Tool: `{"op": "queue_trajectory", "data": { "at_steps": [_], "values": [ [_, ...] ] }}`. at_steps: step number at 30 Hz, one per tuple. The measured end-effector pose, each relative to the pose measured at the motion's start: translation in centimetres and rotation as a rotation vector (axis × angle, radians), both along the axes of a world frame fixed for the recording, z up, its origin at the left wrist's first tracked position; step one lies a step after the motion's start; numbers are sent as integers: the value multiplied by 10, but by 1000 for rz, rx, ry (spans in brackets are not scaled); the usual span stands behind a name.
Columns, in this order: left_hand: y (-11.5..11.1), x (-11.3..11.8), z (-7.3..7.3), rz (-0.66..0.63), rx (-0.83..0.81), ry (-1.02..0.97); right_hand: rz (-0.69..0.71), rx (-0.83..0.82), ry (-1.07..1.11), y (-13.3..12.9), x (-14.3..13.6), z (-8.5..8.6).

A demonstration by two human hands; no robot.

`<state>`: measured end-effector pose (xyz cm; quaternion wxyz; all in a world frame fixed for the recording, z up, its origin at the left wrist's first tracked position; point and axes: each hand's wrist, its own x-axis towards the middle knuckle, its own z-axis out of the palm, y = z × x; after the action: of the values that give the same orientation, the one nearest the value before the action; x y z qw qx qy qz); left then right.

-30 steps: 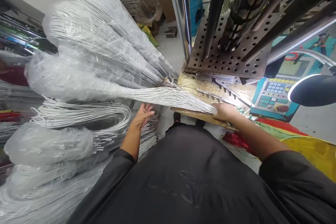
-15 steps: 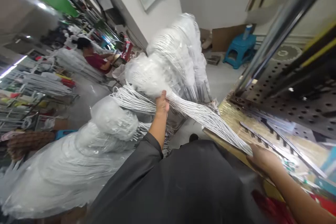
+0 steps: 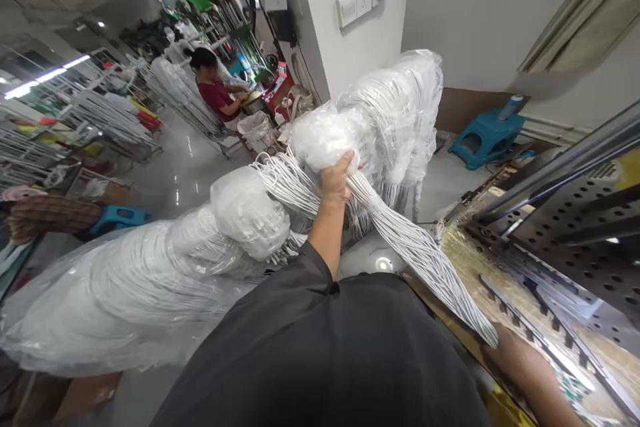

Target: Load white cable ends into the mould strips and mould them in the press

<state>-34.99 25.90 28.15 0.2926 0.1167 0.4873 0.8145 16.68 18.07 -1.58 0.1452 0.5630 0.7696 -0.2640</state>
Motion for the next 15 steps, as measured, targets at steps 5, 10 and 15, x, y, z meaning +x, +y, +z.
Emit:
{"op": "queue_trajectory", "data": {
  "at_steps": [5,10,15],
  "values": [
    [-7,-6,37,-14,127,37,40,25,-89,1,-32,27],
    [-27,10,97,-33,193,77,0,66,-93,-2,-47,52],
    [-41,60,124,-179,341,302,-82,104,-113,-12,3,58]
  ]
}}
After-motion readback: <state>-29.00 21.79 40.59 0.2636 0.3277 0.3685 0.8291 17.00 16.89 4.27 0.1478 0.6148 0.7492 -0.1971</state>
